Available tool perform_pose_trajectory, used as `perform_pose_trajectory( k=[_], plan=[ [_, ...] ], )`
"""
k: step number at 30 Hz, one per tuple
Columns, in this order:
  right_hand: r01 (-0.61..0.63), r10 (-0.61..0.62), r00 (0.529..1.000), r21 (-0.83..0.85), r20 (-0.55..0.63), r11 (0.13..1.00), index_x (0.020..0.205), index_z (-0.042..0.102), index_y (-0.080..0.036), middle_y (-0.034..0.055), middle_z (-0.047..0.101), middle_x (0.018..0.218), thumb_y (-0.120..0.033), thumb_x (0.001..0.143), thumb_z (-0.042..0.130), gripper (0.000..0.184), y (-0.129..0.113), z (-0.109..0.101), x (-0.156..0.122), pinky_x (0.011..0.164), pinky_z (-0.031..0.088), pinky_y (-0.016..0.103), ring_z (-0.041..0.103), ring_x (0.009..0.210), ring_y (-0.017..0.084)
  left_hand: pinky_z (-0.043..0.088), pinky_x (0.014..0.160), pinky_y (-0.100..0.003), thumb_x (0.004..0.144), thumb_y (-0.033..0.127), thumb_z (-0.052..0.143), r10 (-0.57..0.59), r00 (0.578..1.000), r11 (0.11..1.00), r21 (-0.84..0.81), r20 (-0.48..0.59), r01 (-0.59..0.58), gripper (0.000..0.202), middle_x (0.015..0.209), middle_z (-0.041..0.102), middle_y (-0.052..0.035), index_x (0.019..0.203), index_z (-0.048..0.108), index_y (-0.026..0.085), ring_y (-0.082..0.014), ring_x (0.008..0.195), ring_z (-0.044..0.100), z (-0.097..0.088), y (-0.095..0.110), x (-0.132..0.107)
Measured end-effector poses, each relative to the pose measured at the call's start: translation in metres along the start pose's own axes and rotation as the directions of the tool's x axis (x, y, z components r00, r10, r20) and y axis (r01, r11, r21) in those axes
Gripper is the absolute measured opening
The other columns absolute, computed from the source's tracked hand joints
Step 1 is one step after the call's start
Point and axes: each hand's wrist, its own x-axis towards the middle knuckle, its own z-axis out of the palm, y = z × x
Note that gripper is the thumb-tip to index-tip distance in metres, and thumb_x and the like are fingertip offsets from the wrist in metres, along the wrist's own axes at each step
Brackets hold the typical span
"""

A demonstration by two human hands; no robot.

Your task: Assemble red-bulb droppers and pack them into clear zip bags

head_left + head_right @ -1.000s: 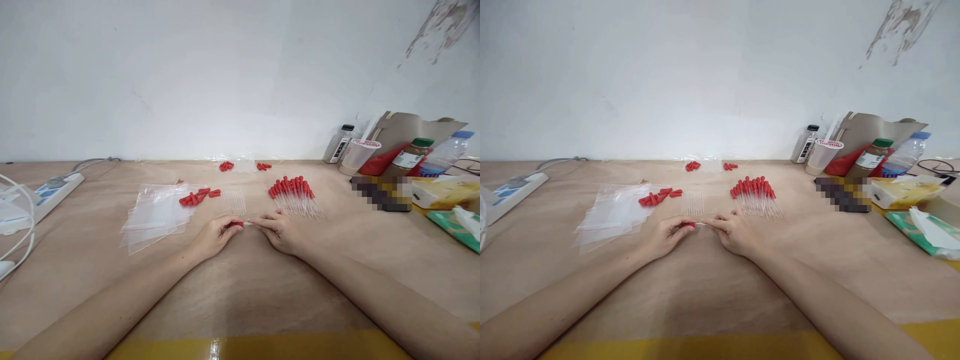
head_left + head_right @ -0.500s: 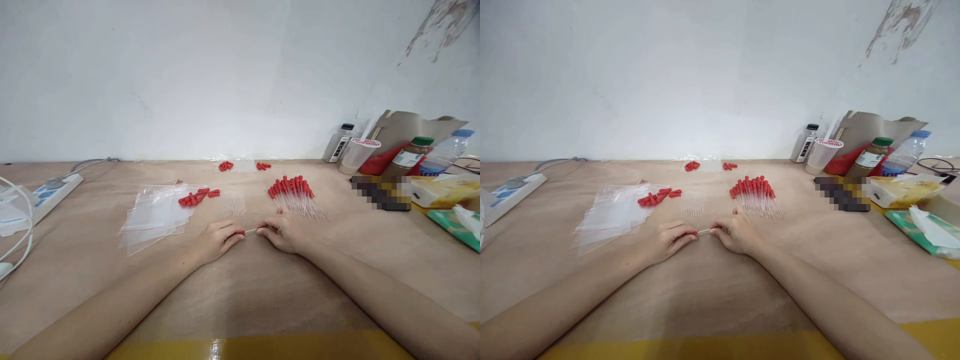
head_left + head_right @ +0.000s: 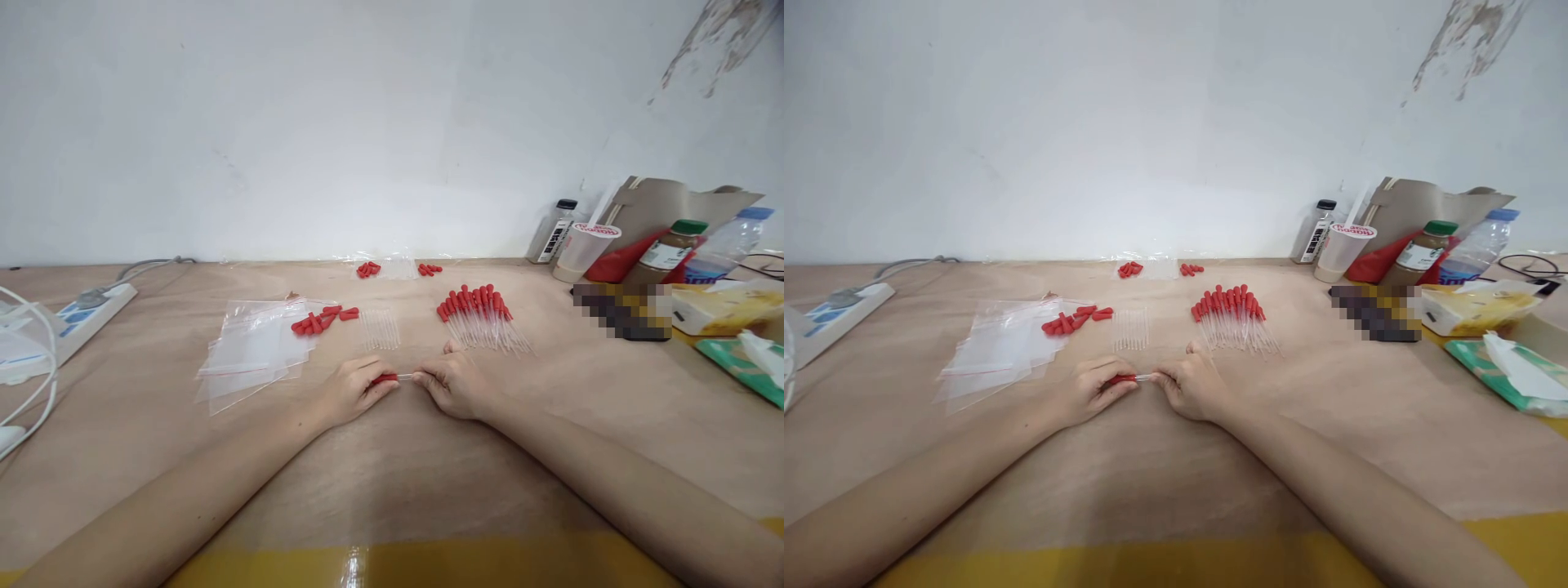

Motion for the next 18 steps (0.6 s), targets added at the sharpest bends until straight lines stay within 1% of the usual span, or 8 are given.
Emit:
perform_pose_trajectory(
  k=[6,9,11,13,15,17,18],
  plan=[
    [-0.006,0.007,1.0,-0.018,0.026,1.0,0.065,0.059,-0.018,0.0012,0.062,0.058,-0.03,0.088,0.037,0.034,-0.003,0.004,0.004,0.066,0.026,0.029,0.043,0.049,0.01,0.043,0.064,-0.024,0.088,0.028,0.042,0.008,1.0,1.0,0.016,0.017,-0.008,0.019,0.079,0.06,-0.0045,0.09,0.056,0.016,-0.0133,0.071,0.055,0.0,0.001,0.001],
    [-0.021,0.021,0.999,-0.005,0.038,1.0,0.064,0.058,-0.018,0.0008,0.059,0.056,-0.029,0.089,0.036,0.035,-0.003,0.004,0.006,0.066,0.028,0.029,0.044,0.05,0.01,0.043,0.063,-0.024,0.089,0.028,0.041,0.024,1.0,0.999,0.031,0.0,-0.024,0.02,0.078,0.059,-0.0044,0.09,0.056,0.015,-0.0129,0.07,0.055,0.0,0.001,0.003],
    [-0.03,0.029,0.999,0.019,0.044,0.999,0.067,0.057,-0.017,0.0006,0.059,0.058,-0.029,0.09,0.034,0.034,-0.004,0.002,0.008,0.066,0.029,0.028,0.045,0.052,0.011,0.044,0.064,-0.024,0.089,0.027,0.041,0.028,0.999,0.999,0.043,-0.018,-0.027,0.019,0.08,0.06,-0.0047,0.091,0.056,0.015,-0.0131,0.072,0.055,-0.001,0.001,0.005],
    [-0.013,0.011,0.998,0.036,0.057,0.999,0.071,0.056,-0.017,0.0015,0.06,0.064,-0.028,0.09,0.033,0.033,-0.006,-0.003,0.01,0.066,0.031,0.027,0.047,0.056,0.011,0.045,0.067,-0.024,0.089,0.026,0.041,0.036,0.998,0.998,0.057,-0.053,-0.033,0.018,0.083,0.06,-0.0049,0.094,0.055,0.016,-0.0134,0.075,0.056,-0.003,0.001,0.007],
    [0.043,-0.044,0.997,0.014,0.061,0.999,0.076,0.057,-0.017,0.0038,0.061,0.072,-0.026,0.09,0.034,0.029,-0.005,-0.01,0.012,0.067,0.033,0.026,0.049,0.065,0.012,0.045,0.071,-0.025,0.088,0.025,0.042,0.047,0.995,0.996,0.083,-0.083,-0.04,0.018,0.088,0.06,-0.0051,0.098,0.055,0.017,-0.0138,0.08,0.056,-0.006,-0.001,0.008],
    [0.089,-0.088,0.995,-0.034,0.04,0.995,0.079,0.059,-0.017,0.0061,0.061,0.078,-0.025,0.087,0.038,0.024,0.002,-0.018,0.014,0.069,0.034,0.028,0.051,0.074,0.015,0.044,0.078,-0.029,0.086,0.03,0.048,0.044,0.992,0.987,0.157,-0.119,-0.025,0.023,0.095,0.06,-0.006,0.103,0.054,0.018,-0.0162,0.088,0.055,-0.011,-0.006,0.009],
    [0.075,-0.075,0.997,-0.046,0.009,0.996,0.079,0.06,-0.017,0.0068,0.061,0.08,-0.025,0.086,0.04,0.022,0.009,-0.024,0.015,0.07,0.035,0.028,0.052,0.077,0.016,0.042,0.082,-0.032,0.083,0.034,0.051,0.027,0.989,0.977,0.213,-0.143,0.004,0.028,0.1,0.059,-0.0068,0.106,0.054,0.018,-0.0184,0.092,0.053,-0.015,-0.009,0.009]
  ],
)
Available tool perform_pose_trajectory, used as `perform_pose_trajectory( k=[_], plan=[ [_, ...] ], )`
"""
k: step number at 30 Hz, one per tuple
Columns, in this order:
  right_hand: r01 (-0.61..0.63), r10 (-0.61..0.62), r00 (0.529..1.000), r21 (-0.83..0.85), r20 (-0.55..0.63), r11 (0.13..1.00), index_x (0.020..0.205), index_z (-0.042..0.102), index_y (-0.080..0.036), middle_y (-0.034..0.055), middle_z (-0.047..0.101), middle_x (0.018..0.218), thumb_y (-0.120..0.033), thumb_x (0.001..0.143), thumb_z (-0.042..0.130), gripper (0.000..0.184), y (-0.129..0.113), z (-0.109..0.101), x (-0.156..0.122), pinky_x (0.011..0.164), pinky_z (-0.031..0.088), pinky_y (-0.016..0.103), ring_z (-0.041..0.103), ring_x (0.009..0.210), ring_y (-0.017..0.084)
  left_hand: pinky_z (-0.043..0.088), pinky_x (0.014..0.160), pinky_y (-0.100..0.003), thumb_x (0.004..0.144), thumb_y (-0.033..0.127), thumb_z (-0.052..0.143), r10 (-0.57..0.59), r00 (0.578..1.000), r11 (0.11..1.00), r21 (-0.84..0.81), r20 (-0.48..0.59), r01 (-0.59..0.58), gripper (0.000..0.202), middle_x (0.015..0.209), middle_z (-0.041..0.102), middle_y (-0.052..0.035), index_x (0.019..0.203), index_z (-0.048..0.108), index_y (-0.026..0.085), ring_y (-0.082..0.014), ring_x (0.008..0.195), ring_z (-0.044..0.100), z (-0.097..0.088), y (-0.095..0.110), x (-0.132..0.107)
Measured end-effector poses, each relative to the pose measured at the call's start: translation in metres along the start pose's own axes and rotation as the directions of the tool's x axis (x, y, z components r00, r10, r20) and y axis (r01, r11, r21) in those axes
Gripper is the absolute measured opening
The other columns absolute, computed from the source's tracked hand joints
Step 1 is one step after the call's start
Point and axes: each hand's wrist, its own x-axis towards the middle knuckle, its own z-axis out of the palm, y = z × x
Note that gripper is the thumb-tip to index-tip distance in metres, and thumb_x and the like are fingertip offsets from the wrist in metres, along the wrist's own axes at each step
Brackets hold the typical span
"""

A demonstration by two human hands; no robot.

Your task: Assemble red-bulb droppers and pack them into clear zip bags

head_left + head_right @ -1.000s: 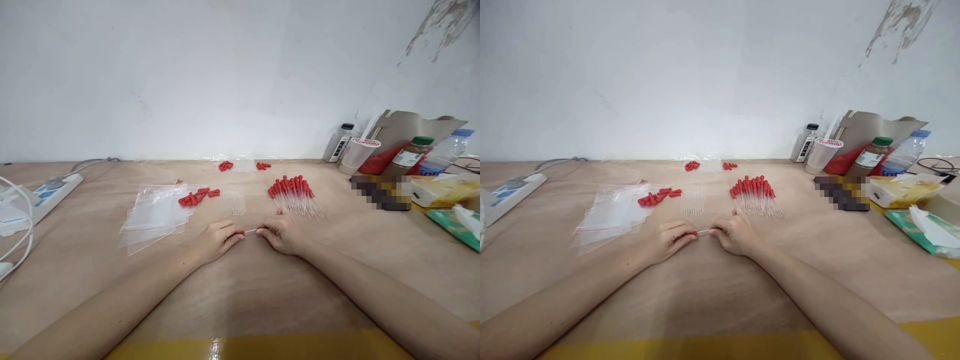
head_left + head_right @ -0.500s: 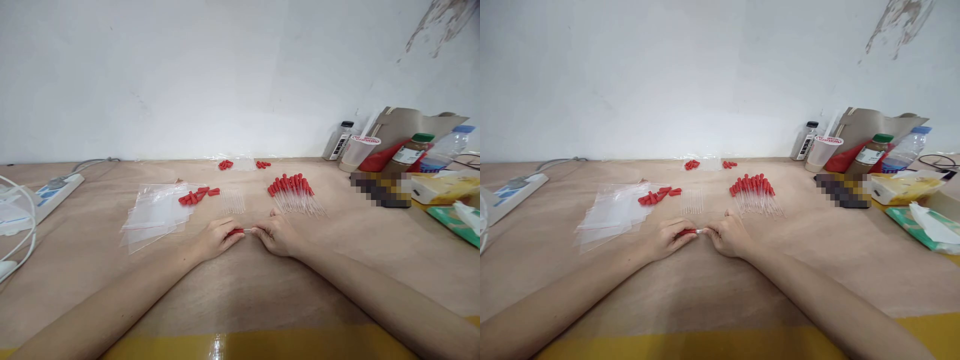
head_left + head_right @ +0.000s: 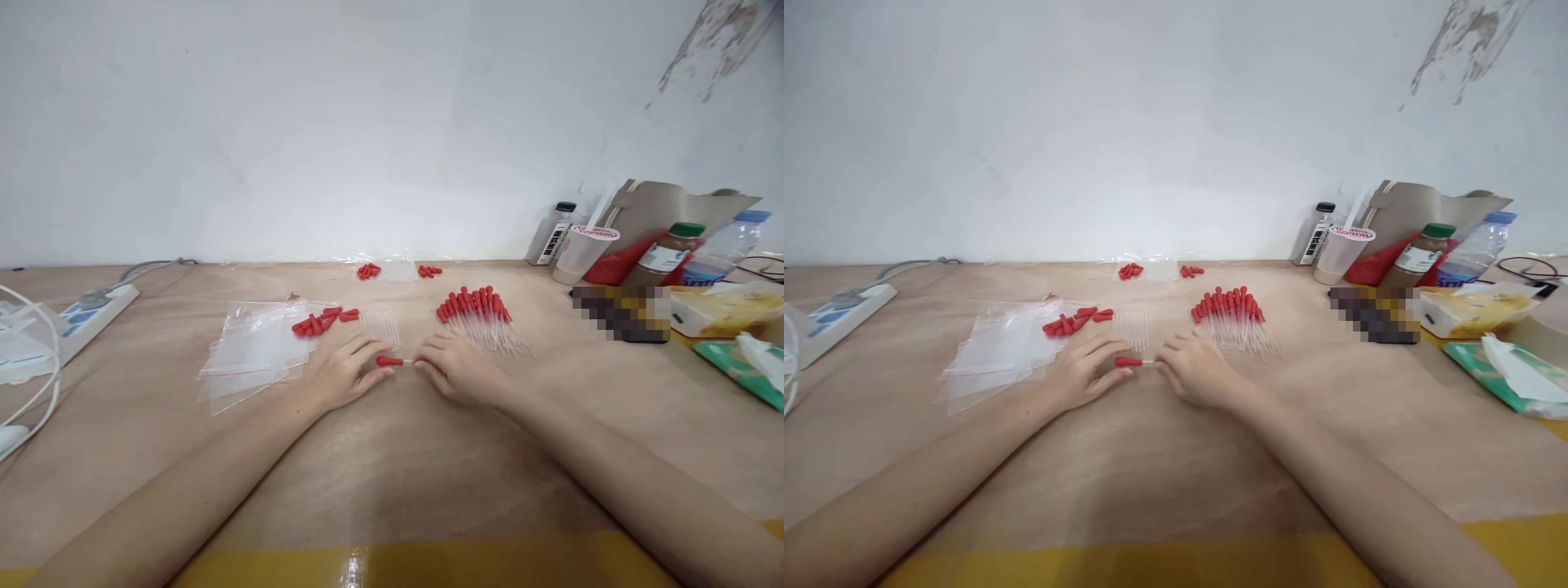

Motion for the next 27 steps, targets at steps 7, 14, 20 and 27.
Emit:
perform_pose_trajectory(
  k=[7,14,20,27],
  plan=[
    [-0.692,0.737,0.574,0.27,-0.357,0.669,0.073,0.061,-0.015,0.0056,0.062,0.065,-0.032,0.075,0.051,0.02,0.089,-0.039,-0.015,0.054,0.038,0.026,0.055,0.059,0.016,0.032,0.089,-0.047,0.08,0.038,0.05,-0.393,0.884,0.769,0.436,-0.254,0.467,0.032,0.115,0.047,-0.0128,0.105,0.058,0.02,-0.0318,0.108,0.039,-0.009,-0.041,-0.005],
    [-0.745,0.766,0.535,0.229,-0.356,0.626,0.075,0.063,-0.016,0.0032,0.059,0.058,-0.034,0.067,0.058,0.021,0.106,-0.027,-0.021,0.053,0.037,0.027,0.053,0.054,0.016,0.038,0.085,-0.044,0.081,0.038,0.046,-0.502,0.851,0.714,0.481,-0.153,0.508,0.033,0.114,0.045,-0.0137,0.104,0.057,0.018,-0.0314,0.104,0.041,-0.001,-0.055,-0.011],
    [-0.74,0.743,0.586,0.16,-0.323,0.653,0.075,0.061,-0.015,0.0021,0.057,0.059,-0.035,0.067,0.059,0.021,0.108,-0.013,-0.021,0.055,0.037,0.026,0.052,0.055,0.014,0.04,0.086,-0.04,0.084,0.024,0.04,-0.415,0.897,0.822,0.358,-0.156,0.443,0.025,0.111,0.048,-0.0108,0.099,0.058,0.016,-0.0252,0.098,0.047,0.002,-0.059,-0.012],
    [-0.731,0.74,0.598,0.169,-0.309,0.661,0.078,0.06,-0.015,0.0029,0.056,0.06,-0.039,0.068,0.059,0.026,0.108,-0.013,-0.024,0.056,0.036,0.027,0.051,0.056,0.014,0.043,0.08,-0.033,0.085,0.015,0.032,-0.327,0.937,0.908,0.233,-0.125,0.348,0.028,0.094,0.055,-0.0054,0.086,0.061,0.018,-0.0199,0.091,0.051,0.0,-0.056,-0.01]
  ],
)
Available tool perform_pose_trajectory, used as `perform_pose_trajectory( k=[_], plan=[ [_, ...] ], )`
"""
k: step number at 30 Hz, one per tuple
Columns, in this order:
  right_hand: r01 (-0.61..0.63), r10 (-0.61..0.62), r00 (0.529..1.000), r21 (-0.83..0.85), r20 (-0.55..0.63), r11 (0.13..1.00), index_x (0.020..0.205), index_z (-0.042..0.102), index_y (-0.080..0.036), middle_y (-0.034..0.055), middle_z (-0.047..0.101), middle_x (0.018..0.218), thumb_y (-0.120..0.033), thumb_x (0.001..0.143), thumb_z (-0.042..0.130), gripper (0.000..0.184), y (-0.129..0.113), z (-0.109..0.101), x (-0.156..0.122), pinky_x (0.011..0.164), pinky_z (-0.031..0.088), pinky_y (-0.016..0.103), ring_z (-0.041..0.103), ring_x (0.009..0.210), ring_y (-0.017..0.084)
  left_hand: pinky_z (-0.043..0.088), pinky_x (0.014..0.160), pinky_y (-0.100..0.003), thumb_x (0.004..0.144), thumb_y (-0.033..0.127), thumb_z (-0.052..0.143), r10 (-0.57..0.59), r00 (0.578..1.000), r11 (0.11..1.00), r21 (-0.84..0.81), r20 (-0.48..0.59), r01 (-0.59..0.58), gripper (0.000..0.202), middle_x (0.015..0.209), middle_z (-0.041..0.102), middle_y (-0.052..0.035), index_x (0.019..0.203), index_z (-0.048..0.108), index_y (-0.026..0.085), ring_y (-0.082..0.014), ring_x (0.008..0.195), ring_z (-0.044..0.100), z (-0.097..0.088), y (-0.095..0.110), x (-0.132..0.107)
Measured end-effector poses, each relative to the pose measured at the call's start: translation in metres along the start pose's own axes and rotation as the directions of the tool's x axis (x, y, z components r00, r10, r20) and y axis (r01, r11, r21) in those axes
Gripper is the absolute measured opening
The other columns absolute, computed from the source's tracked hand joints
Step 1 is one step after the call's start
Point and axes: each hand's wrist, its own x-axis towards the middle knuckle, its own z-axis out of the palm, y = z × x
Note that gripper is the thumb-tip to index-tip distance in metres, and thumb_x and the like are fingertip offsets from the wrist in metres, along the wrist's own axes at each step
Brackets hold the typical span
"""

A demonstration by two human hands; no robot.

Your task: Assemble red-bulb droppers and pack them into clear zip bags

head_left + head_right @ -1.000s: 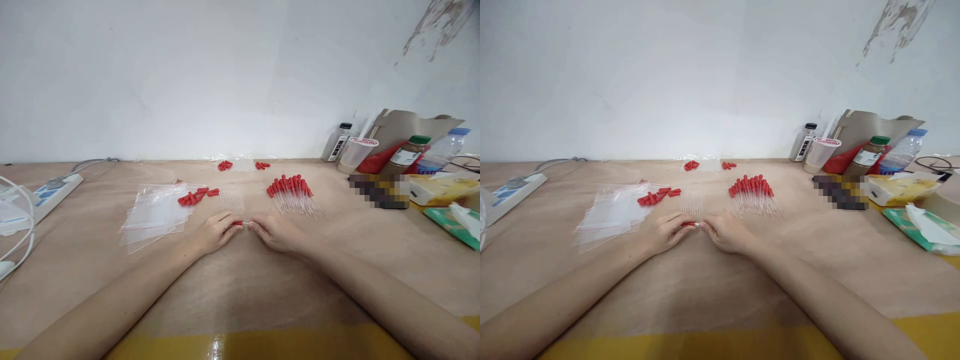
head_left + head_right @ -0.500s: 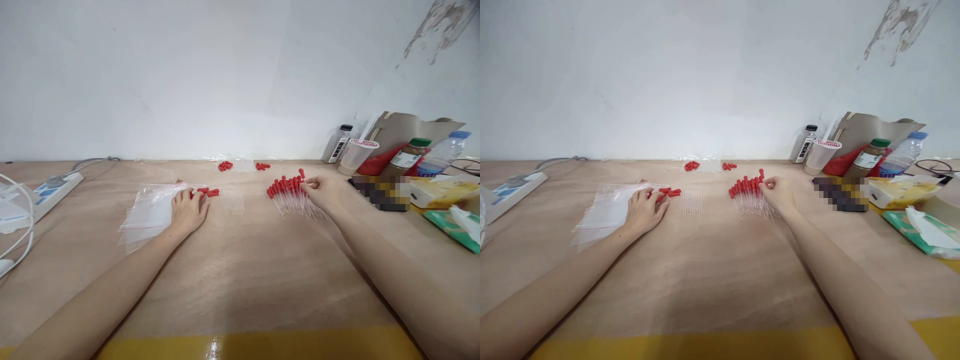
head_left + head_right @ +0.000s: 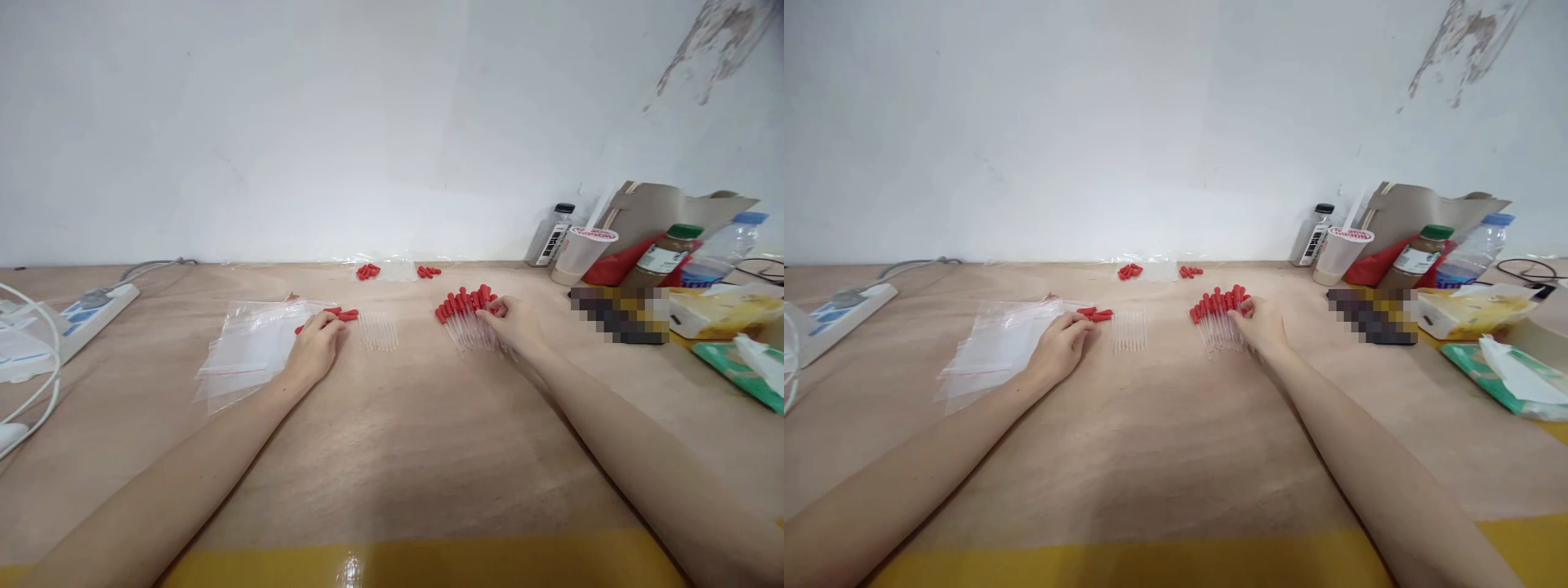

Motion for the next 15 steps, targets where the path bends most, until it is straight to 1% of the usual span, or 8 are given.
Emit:
perform_pose_trajectory(
  k=[2,4,5,7,9,11,13,15],
  plan=[
    [0.02,-0.02,1.0,0.0,0.019,1.0,0.08,0.06,-0.014,0.0045,0.057,0.062,-0.04,0.068,0.058,0.028,-0.001,-0.001,-0.001,0.056,0.036,0.027,0.051,0.057,0.014,0.044,0.078,-0.031,0.087,0.019,0.033,0.021,1.0,0.999,-0.049,0.008,-0.021,0.027,0.092,0.056,-0.0047,0.086,0.06,0.019,-0.0185,0.089,0.052,-0.001,0.002,0.0],
    [0.03,-0.03,0.999,-0.011,0.021,0.999,0.079,0.06,-0.014,0.0054,0.058,0.064,-0.042,0.068,0.059,0.03,-0.001,-0.002,-0.001,0.056,0.036,0.027,0.052,0.058,0.015,0.044,0.079,-0.03,0.087,0.023,0.036,0.046,0.999,0.995,-0.092,0.004,-0.045,0.024,0.094,0.055,-0.0052,0.091,0.059,0.019,-0.0178,0.09,0.053,-0.003,0.005,0.001],
    [0.025,-0.025,1.0,-0.015,0.011,1.0,0.078,0.06,-0.015,0.0051,0.058,0.064,-0.043,0.067,0.059,0.031,-0.001,-0.003,0.0,0.056,0.036,0.027,0.052,0.058,0.015,0.043,0.082,-0.03,0.086,0.025,0.039,0.052,0.999,0.994,-0.094,-0.013,-0.053,0.023,0.096,0.055,-0.006,0.095,0.059,0.018,-0.0181,0.093,0.052,-0.003,0.006,0.001],
    [0.002,-0.002,1.0,-0.018,-0.02,1.0,0.076,0.06,-0.016,0.0038,0.057,0.062,-0.046,0.065,0.06,0.032,0.0,-0.003,0.001,0.054,0.036,0.027,0.052,0.057,0.015,0.039,0.09,-0.033,0.085,0.031,0.044,0.033,0.997,0.999,-0.038,-0.062,-0.036,0.025,0.103,0.053,-0.0082,0.102,0.058,0.018,-0.0205,0.1,0.049,-0.005,0.009,0.0],
    [-0.019,0.018,0.999,-0.018,-0.049,1.0,0.075,0.06,-0.016,0.003,0.057,0.06,-0.046,0.065,0.06,0.032,0.0,-0.002,0.002,0.053,0.036,0.027,0.052,0.055,0.016,0.032,0.097,-0.039,0.084,0.037,0.045,-0.036,0.994,0.997,0.066,-0.101,0.043,0.032,0.112,0.05,-0.0108,0.108,0.056,0.019,-0.025,0.109,0.043,-0.005,0.011,0.0],
    [-0.005,0.004,0.998,-0.019,-0.065,1.0,0.076,0.06,-0.016,0.003,0.057,0.06,-0.044,0.068,0.057,0.03,-0.002,-0.002,0.0,0.052,0.036,0.027,0.052,0.055,0.016,0.027,0.098,-0.045,0.084,0.043,0.041,-0.141,0.987,0.976,0.156,-0.08,0.152,0.04,0.12,0.045,-0.0131,0.115,0.053,0.02,-0.0302,0.115,0.036,-0.005,0.012,-0.001],
    [0.049,-0.05,0.996,-0.007,-0.076,0.999,0.078,0.06,-0.016,0.0033,0.058,0.062,-0.04,0.071,0.054,0.026,-0.01,0.0,-0.006,0.053,0.036,0.027,0.052,0.056,0.016,0.025,0.095,-0.052,0.084,0.049,0.037,-0.27,0.963,0.941,0.21,-0.002,0.264,0.047,0.125,0.041,-0.0148,0.123,0.047,0.023,-0.0354,0.118,0.032,-0.004,0.012,0.0],
    [0.148,-0.145,0.988,0.035,-0.057,0.988,0.079,0.061,-0.017,0.0035,0.06,0.064,-0.035,0.074,0.051,0.021,-0.023,0.004,-0.016,0.054,0.038,0.027,0.054,0.058,0.016,0.024,0.092,-0.056,0.083,0.056,0.031,-0.387,0.916,0.905,0.233,0.109,0.355,0.054,0.128,0.038,-0.0158,0.128,0.041,0.027,-0.0394,0.119,0.031,-0.002,0.009,0.003]
  ],
)
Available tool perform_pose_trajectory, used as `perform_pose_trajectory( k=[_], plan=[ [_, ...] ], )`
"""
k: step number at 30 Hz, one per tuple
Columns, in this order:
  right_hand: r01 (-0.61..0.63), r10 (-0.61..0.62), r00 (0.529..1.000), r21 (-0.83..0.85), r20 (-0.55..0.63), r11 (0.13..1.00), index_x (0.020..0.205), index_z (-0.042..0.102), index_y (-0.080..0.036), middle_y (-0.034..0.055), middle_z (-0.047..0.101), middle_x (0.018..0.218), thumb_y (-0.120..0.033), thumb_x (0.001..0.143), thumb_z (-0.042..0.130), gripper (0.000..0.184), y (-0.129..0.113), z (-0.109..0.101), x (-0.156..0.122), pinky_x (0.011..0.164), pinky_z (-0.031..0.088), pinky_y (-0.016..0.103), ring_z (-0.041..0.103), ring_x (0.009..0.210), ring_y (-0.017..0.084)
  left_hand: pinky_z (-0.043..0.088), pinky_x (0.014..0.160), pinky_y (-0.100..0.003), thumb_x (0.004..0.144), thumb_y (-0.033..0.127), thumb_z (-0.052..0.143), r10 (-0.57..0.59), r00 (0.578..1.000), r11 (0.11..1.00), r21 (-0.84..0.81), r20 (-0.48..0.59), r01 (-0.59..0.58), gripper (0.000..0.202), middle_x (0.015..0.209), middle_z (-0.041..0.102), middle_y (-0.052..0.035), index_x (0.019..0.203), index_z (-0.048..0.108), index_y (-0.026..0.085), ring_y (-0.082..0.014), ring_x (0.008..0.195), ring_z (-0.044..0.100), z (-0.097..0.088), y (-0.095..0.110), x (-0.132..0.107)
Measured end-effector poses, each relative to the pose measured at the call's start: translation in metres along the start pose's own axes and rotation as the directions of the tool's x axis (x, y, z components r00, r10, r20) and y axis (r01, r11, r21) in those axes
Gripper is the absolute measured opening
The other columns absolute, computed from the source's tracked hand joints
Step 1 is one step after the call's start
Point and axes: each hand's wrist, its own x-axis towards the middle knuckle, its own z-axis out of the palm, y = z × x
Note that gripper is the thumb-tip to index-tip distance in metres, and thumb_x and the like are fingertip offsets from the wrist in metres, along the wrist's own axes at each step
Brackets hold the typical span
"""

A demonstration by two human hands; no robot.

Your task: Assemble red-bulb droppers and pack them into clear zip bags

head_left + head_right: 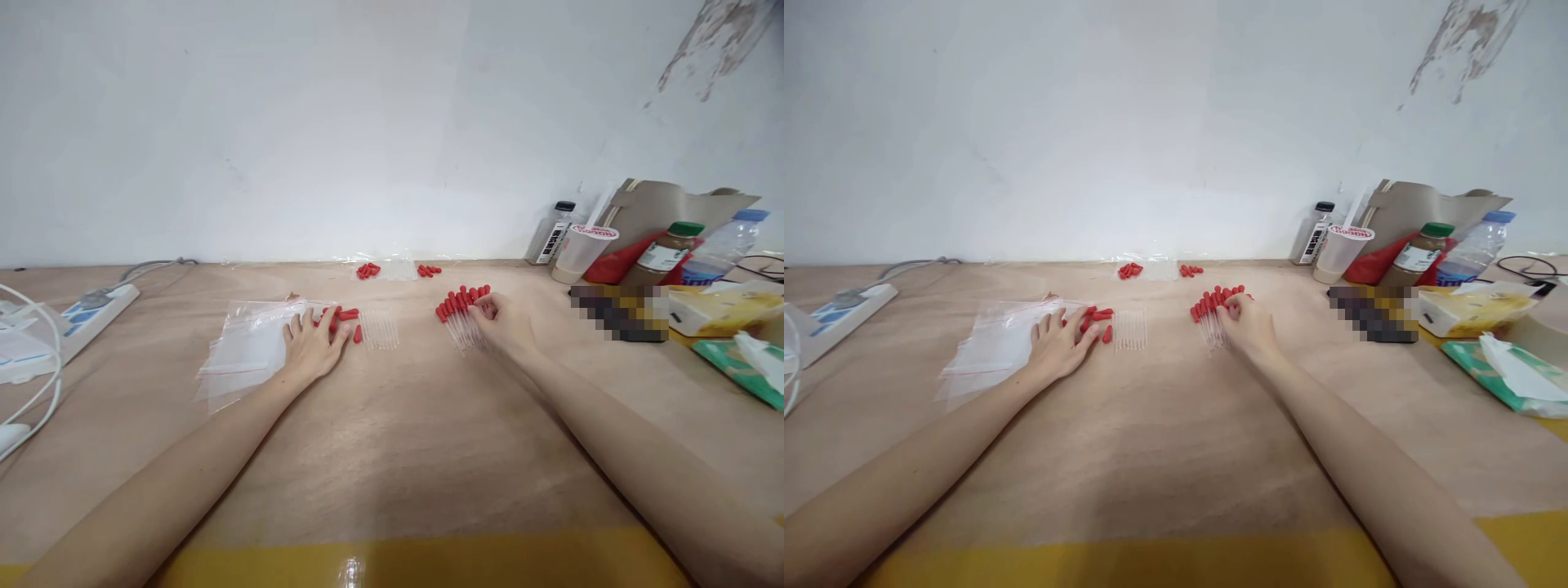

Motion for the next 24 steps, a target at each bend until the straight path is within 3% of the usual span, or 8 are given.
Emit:
perform_pose_trajectory(
  k=[4,6,8,12,19,24],
  plan=[
    [0.188,-0.205,0.96,0.1,0.193,0.977,0.072,0.06,-0.018,0.0038,0.063,0.068,-0.024,0.073,0.051,0.011,-0.041,0.021,-0.014,0.061,0.042,0.026,0.057,0.063,0.015,0.022,0.092,-0.057,0.079,0.066,0.025,-0.041,0.985,0.999,0.006,0.168,0.041,0.065,0.132,0.035,-0.0162,0.132,0.034,0.029,-0.0397,0.121,0.029,0.002,-0.002,0.013],
    [0.163,-0.183,0.942,0.095,0.28,0.982,0.074,0.061,-0.016,0.0057,0.065,0.072,-0.02,0.071,0.052,0.01,-0.061,0.038,-0.014,0.067,0.043,0.027,0.059,0.068,0.016,0.02,0.094,-0.058,0.077,0.068,0.026,-0.002,0.976,1.0,-0.006,0.216,0.004,0.068,0.134,0.034,-0.0153,0.132,0.032,0.029,-0.0379,0.123,0.027,0.002,-0.001,0.021],
    [0.073,-0.087,0.941,0.056,0.326,0.996,0.081,0.062,-0.014,0.009,0.066,0.08,-0.021,0.072,0.053,0.015,-0.076,0.056,-0.01,0.072,0.044,0.029,0.06,0.077,0.019,0.017,0.095,-0.058,0.075,0.07,0.029,0.057,0.965,0.998,-0.043,0.256,-0.048,0.069,0.136,0.033,-0.0137,0.132,0.033,0.03,-0.0356,0.124,0.028,0.003,0.002,0.026],
    [-0.011,0.024,0.926,-0.037,0.377,0.999,0.094,0.06,-0.011,0.0144,0.064,0.091,-0.029,0.071,0.055,0.029,-0.095,0.078,-0.001,0.071,0.045,0.031,0.059,0.088,0.023,0.02,0.099,-0.05,0.075,0.067,0.035,0.198,0.956,0.974,-0.151,0.215,-0.168,0.064,0.13,0.039,-0.0096,0.125,0.042,0.029,-0.0294,0.119,0.037,0.007,0.01,0.028],
    [-0.07,0.118,0.9,-0.127,0.42,0.989,0.089,0.061,-0.008,0.0179,0.063,0.092,-0.025,0.069,0.053,0.027,-0.096,0.068,0.0,0.069,0.045,0.028,0.059,0.089,0.025,0.035,0.093,-0.039,0.077,0.053,0.047,0.321,0.945,0.916,-0.272,0.058,-0.295,0.048,0.111,0.047,-0.0072,0.113,0.052,0.022,-0.0238,0.105,0.047,0.016,0.032,0.016],
    [-0.092,0.151,0.897,-0.16,0.416,0.983,0.086,0.062,-0.009,0.0175,0.064,0.092,-0.028,0.067,0.054,0.028,-0.089,0.057,0.0,0.067,0.044,0.027,0.059,0.088,0.025,0.036,0.091,-0.042,0.077,0.049,0.049,0.25,0.967,0.932,-0.284,0.048,-0.226,0.041,0.111,0.047,-0.0074,0.109,0.054,0.022,-0.0256,0.104,0.047,0.018,0.051,0.011]
  ],
)
